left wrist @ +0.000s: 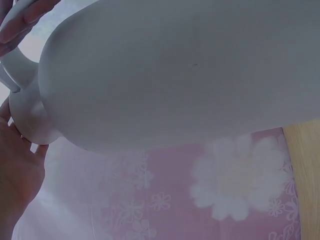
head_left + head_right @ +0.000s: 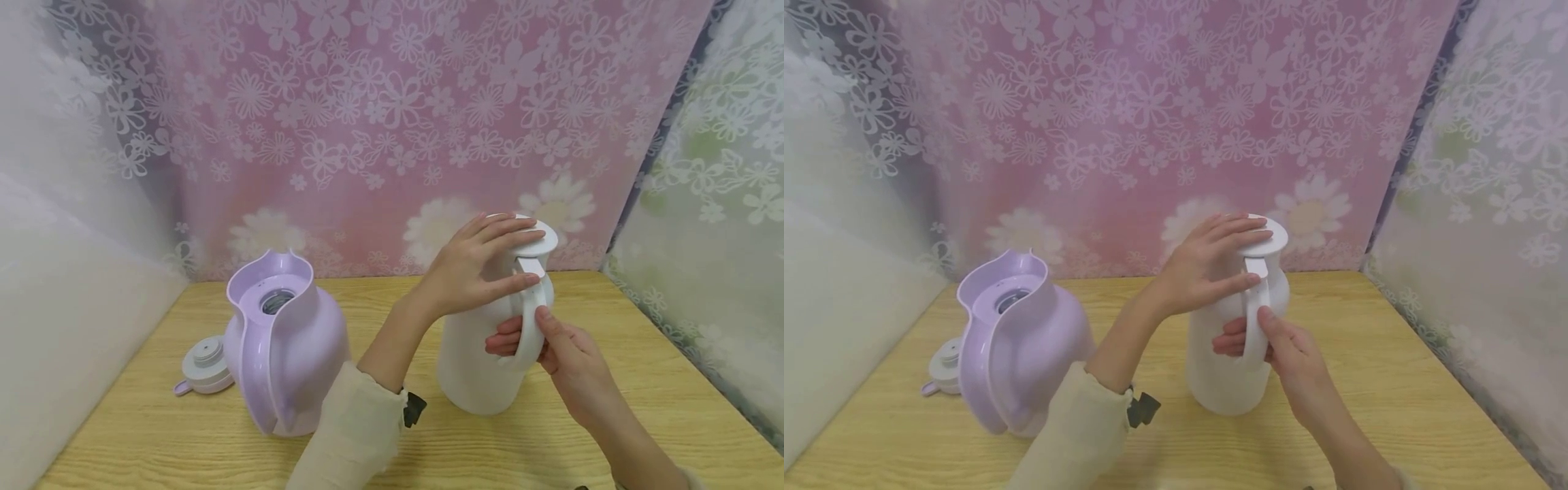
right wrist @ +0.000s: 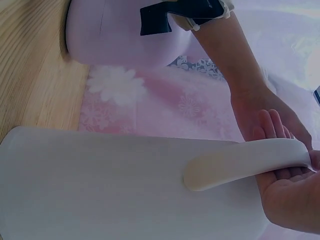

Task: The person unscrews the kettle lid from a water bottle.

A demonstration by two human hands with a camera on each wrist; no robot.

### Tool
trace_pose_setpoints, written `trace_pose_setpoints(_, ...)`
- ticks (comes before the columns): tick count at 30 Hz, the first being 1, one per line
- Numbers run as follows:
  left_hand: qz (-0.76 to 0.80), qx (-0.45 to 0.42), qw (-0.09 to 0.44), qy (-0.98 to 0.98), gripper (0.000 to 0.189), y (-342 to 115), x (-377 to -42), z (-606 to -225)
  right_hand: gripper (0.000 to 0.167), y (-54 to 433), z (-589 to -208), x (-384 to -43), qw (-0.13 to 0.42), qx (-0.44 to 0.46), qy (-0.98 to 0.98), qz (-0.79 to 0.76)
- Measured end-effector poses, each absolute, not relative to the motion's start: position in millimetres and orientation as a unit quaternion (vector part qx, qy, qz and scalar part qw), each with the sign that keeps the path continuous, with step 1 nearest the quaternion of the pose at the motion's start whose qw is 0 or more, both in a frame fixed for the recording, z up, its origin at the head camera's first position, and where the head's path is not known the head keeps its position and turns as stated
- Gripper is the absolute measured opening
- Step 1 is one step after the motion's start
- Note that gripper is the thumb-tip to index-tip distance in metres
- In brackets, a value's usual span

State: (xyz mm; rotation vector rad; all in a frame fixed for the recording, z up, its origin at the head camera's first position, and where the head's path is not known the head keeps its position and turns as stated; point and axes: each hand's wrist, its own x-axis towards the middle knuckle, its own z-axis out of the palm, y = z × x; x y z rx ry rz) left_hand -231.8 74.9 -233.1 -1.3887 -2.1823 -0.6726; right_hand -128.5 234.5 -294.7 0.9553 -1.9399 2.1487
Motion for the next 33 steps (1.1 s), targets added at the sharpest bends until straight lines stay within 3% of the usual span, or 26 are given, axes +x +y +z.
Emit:
trace_pose_setpoints(12, -0.213, -0.551, 0.188, -0.785, 0.054, 71.7, -236.8, -220.6, 0.050, 235.9, -296.9, -131.5, 0.023, 0.348, -0.603, 0.718)
trace_pose_setpoints(33, -0.242, -0.556, 0.234, -0.760, 0.052, 77.1, -249.0, -228.0, 0.051, 236.4, -291.8, -129.3, 0.023, 0.305, -0.662, 0.684)
